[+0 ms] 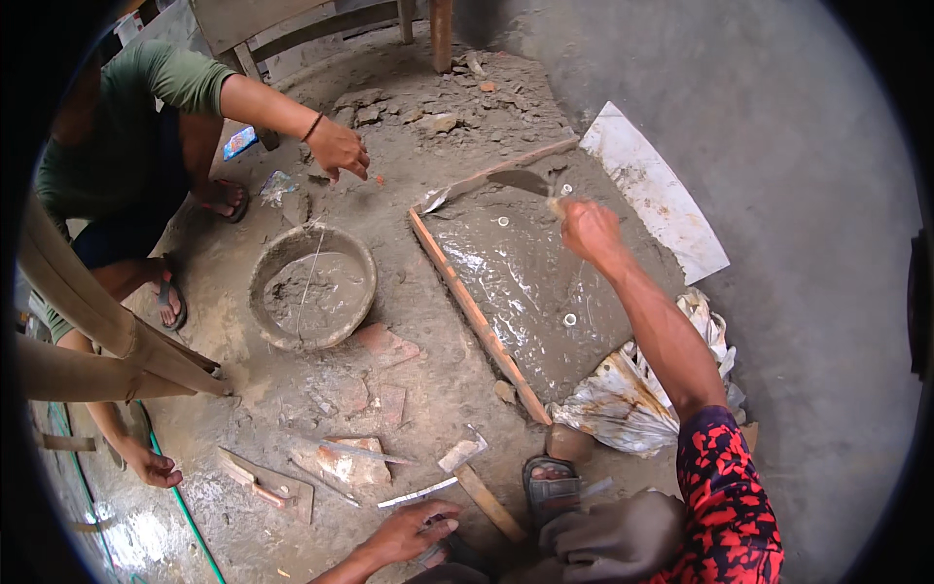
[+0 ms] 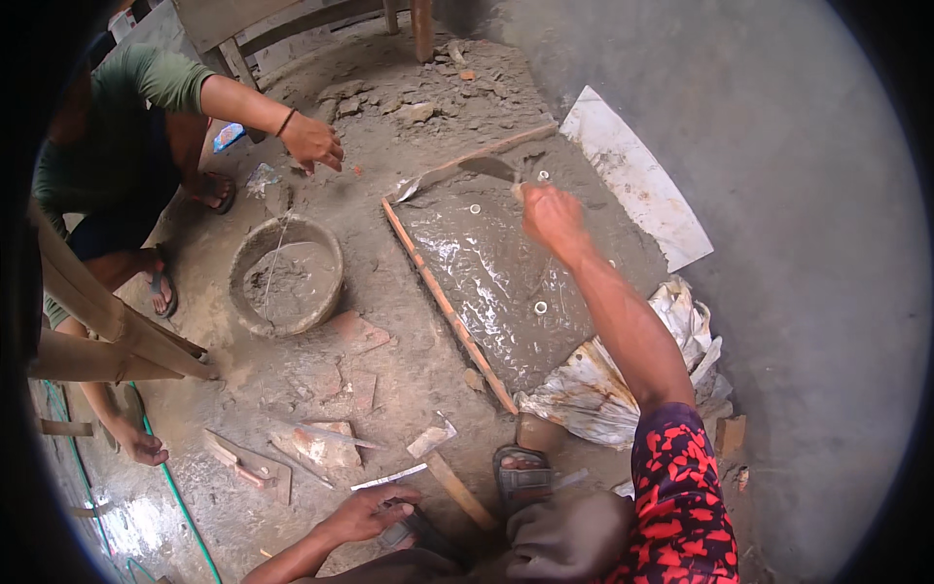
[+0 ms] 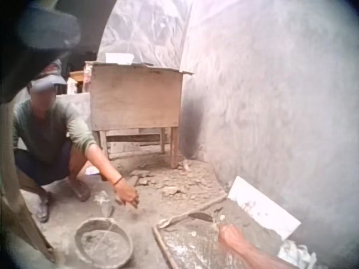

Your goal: The person applies wet cement into a square wooden frame using a trowel and then smooths the surface.

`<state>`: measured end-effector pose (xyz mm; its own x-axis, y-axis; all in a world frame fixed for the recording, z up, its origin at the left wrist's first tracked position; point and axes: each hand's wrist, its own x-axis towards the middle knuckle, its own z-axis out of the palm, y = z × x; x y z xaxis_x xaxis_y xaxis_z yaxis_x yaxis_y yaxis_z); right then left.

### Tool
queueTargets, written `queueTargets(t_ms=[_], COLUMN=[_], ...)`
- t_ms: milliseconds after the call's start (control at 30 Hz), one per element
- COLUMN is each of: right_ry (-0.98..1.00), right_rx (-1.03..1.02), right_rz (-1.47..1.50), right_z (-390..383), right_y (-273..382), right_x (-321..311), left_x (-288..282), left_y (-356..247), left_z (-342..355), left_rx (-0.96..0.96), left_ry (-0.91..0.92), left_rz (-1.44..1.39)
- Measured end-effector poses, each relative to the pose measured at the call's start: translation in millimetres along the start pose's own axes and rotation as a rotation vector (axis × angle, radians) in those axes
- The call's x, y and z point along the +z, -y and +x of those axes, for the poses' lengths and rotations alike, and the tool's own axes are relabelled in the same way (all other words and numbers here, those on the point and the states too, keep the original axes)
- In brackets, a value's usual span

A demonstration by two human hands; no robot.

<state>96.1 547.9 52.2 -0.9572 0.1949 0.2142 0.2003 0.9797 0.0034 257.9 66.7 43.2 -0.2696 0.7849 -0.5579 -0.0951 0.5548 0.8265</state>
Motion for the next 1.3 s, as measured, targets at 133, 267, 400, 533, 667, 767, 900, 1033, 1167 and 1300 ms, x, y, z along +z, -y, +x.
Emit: queueTargets(t_ms=[133, 267, 400, 533, 667, 767, 900, 1033, 1167, 1300], right_ry=[-0.03, 0.03, 0.04, 0.269, 0.285, 0.266, 0.305, 0.202, 0.19, 0.246], right_rx=[-0.01, 0.025, 0.021, -0.078, -0.18, -0.076, -0.088, -0.017, -0.013, -0.081], right_rz=[-0.067, -0.059, -0.13, -0.154, -0.093, -0.068, 0.094, 0.272, 0.223, 0.462], right_z=[-6.1, -24.4, -36.5, -58.2, -88.1, -98.3, -113.8, -109.5, -105.0, -103.0], right_y=[-29.1, -30.3, -31.7, -6.0, 4.0, 13.7, 25.5, 37.7, 56.5, 66.9], right_x=[-0.6, 7.1, 7.7, -6.3, -30.5, -29.5, -11.0, 2.2, 41.8, 40.3], left_x=[2.6, 2.4, 4.6, 4.5, 4.4, 6.0, 5.4, 10.6, 16.0, 17.2], left_y=[6.2, 3.7, 2.7, 1.6, 3.9, 5.6, -6.2, 4.8, 3.8, -4.3], left_z=[0.7, 3.9, 7.0, 4.6, 9.8, 14.8, 13.9, 14.4, 17.4, 15.7], left_rx=[0.061, 0.09, 0.107, 0.063, 0.103, 0.131, 0.099, 0.095, 0.114, 0.073], left_ry=[-0.034, -0.017, -0.004, -0.017, -0.012, -0.012, 0.007, 0.015, 0.02, 0.03], left_rz=[0.068, 0.125, 0.138, 0.131, 0.197, 0.225, 0.245, 0.221, 0.261, 0.246])
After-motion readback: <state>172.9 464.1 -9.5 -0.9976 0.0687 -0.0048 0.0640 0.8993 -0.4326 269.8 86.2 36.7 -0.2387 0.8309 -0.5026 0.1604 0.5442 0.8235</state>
